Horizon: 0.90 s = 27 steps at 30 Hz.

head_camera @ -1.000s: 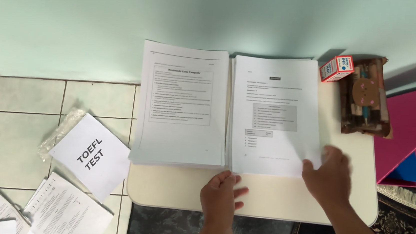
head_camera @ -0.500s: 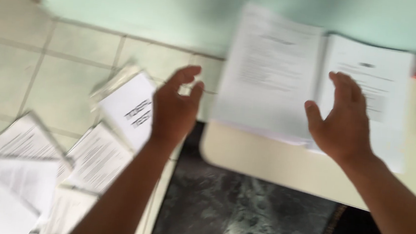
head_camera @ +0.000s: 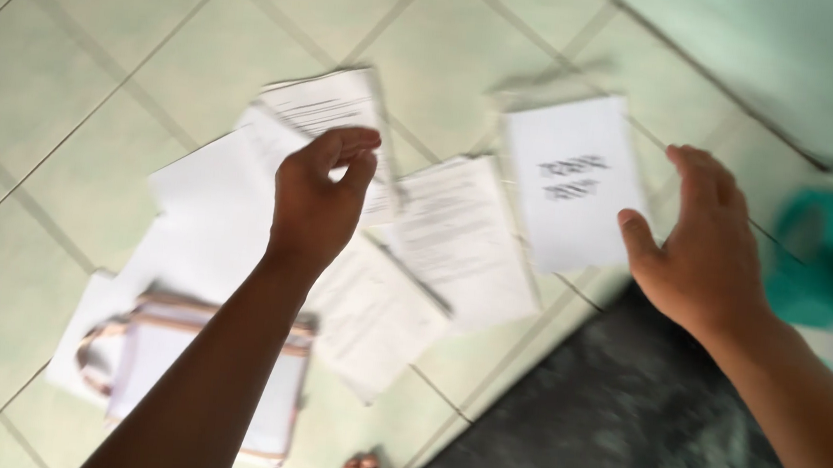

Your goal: The person sorts through a large pile of printed documents and study materials on a tiled floor, picking up sheets, flipping through them, and stacking them into neat piles. The person moves between the floor and a small white table to organize the papers.

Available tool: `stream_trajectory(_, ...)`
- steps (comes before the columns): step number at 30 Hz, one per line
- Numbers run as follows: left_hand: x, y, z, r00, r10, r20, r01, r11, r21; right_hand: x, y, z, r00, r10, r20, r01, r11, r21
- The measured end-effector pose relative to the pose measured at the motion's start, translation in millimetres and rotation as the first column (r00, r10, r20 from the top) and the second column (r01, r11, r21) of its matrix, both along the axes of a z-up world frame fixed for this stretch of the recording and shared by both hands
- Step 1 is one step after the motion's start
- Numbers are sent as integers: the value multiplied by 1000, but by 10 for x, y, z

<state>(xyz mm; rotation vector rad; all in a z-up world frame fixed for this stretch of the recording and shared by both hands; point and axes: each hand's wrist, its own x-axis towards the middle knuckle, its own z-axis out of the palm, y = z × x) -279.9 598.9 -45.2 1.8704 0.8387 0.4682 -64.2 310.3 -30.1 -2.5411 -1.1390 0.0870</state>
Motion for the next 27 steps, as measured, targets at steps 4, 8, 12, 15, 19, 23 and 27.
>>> stream_trajectory(4, -1080, 609, -592, 972, 227, -57, -233, 956, -179, -555, 853, -338, 988, 63, -140, -70, 997, -44)
stream_trajectory(8, -2198, 883, -1214, 826, 457, -331, -554, 766, -325, -1124, 1425, -864, 972, 145, -186, -166, 980, -105)
stream_trajectory(12, -3002, 862, -1841, 735, 488, -470, -648, 710, -276, -1607, 1753, -1513, 941, 169, -293, -243, 940, -240)
stream_trajectory(15, -3309, 707, -2276, 760, 428, -488, -586, 777, -231, -1869, 1957, -2046, 893, 125, -433, -278, 909, -310)
stream_trajectory(19, -3233, 470, -2823, 895, 85, -439, 5, 980, 199, -1983, 2405, -2682, 883, 111, -455, -286, 897, -337)
stream_trajectory(23, -3228, 232, -3081, 837, -105, -537, 282, 924, 259, -1843, 3082, -3037, 940, 184, -286, -269, 917, -295)
stream_trajectory(27, -3566, 113, -3099, 834, -88, -545, 284, 914, 288, -1804, 3536, -3094, 959, 1, -283, -157, 834, -529)
